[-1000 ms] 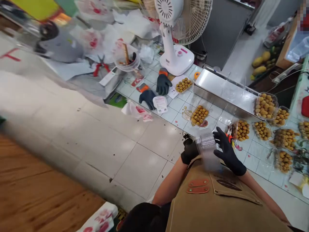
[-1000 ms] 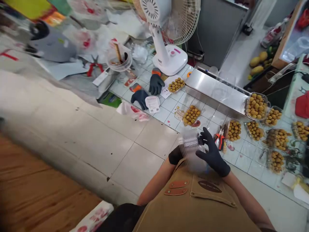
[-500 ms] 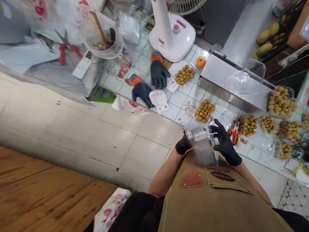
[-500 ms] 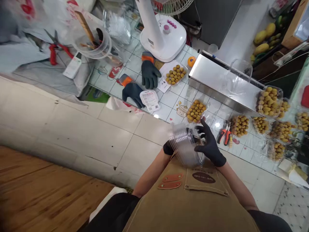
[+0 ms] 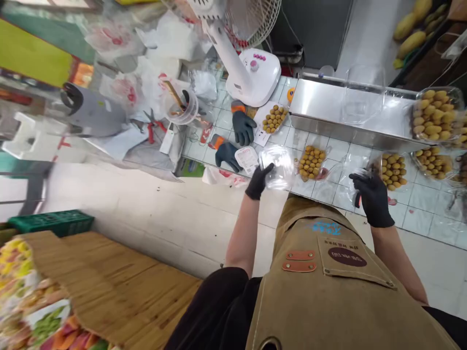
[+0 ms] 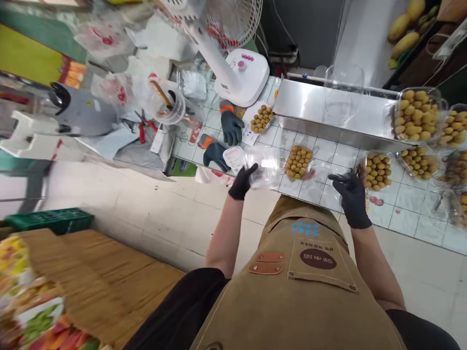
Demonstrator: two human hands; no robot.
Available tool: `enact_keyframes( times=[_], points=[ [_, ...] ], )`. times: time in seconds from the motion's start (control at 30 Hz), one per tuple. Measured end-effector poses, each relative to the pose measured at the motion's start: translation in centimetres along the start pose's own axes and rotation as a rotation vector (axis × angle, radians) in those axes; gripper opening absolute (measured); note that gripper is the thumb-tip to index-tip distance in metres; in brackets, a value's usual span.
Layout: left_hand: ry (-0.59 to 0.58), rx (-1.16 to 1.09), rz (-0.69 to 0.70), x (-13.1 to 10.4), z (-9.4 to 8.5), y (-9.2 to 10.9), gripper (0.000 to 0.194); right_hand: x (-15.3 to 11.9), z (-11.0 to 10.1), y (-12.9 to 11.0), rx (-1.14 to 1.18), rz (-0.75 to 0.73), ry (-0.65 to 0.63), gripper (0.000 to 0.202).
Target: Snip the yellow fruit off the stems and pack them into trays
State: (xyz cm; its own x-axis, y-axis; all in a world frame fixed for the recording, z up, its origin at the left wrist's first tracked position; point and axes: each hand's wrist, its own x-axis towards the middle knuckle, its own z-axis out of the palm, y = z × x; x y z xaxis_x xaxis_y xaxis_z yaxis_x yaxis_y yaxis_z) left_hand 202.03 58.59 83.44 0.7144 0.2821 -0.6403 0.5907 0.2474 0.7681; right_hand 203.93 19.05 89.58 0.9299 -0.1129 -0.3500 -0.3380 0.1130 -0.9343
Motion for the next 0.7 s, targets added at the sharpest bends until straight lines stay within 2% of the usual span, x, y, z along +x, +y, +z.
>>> enact_keyframes(
  times=[0.07,0.1,0.17,0.23,0.33,0.4,0.43,0.47,0.53,0.57,0.6,0.63,0.7],
  points=[
    [0.015,0.182,0.114,3.5,-0.5,1.8,0.048,1.1,-0.7,0.7,-0.122,-0.19,0.069,0.029],
    [0.026,0.266,0.146,5.0,-0.4,2.4,0.048,1.7,-0.7,1.0,-0.187,-0.291,0.061,0.025],
    [0.072,0.423,0.181,7.3,-0.1,3.0,0.05,3.1,0.2,1.8,-0.334,-0.489,-0.028,0.017],
    [0.16,0.562,0.218,8.7,0.1,3.0,0.055,4.9,1.9,2.9,-0.529,-0.649,-0.156,0.012],
    [0.351,0.705,0.33,9.0,0.7,2.6,0.063,7.5,5.4,5.1,-0.848,-0.767,-0.388,0.013],
    [0.47,0.723,0.489,8.0,1.8,2.1,0.057,8.7,7.3,6.7,-1.017,-0.768,-0.607,0.014],
    [0.483,0.718,0.589,7.3,2.8,1.7,0.05,9.1,8.0,7.5,-1.077,-0.756,-0.719,0.016],
    [0.45,0.711,0.688,6.5,4.0,1.2,0.044,9.2,8.5,8.2,-1.12,-0.745,-0.819,0.027],
    [0.269,0.724,0.831,5.0,7.0,-0.1,0.039,9.1,8.6,9.3,-1.158,-0.737,-0.952,0.063],
    [0.165,0.754,0.856,4.5,8.6,-0.8,0.039,8.9,8.5,9.8,-1.159,-0.741,-0.976,0.077],
    [0.082,0.797,0.848,4.2,10.2,-1.5,0.041,8.6,8.2,10.2,-1.153,-0.744,-0.97,0.083],
    [0.026,0.844,0.811,4.3,11.7,-2.0,0.044,8.4,7.9,10.5,-1.142,-0.739,-0.939,0.082],
    [-0.005,0.932,0.682,5.0,14.0,-2.9,0.052,8.3,7.3,11.0,-1.101,-0.698,-0.836,0.065]
  ],
)
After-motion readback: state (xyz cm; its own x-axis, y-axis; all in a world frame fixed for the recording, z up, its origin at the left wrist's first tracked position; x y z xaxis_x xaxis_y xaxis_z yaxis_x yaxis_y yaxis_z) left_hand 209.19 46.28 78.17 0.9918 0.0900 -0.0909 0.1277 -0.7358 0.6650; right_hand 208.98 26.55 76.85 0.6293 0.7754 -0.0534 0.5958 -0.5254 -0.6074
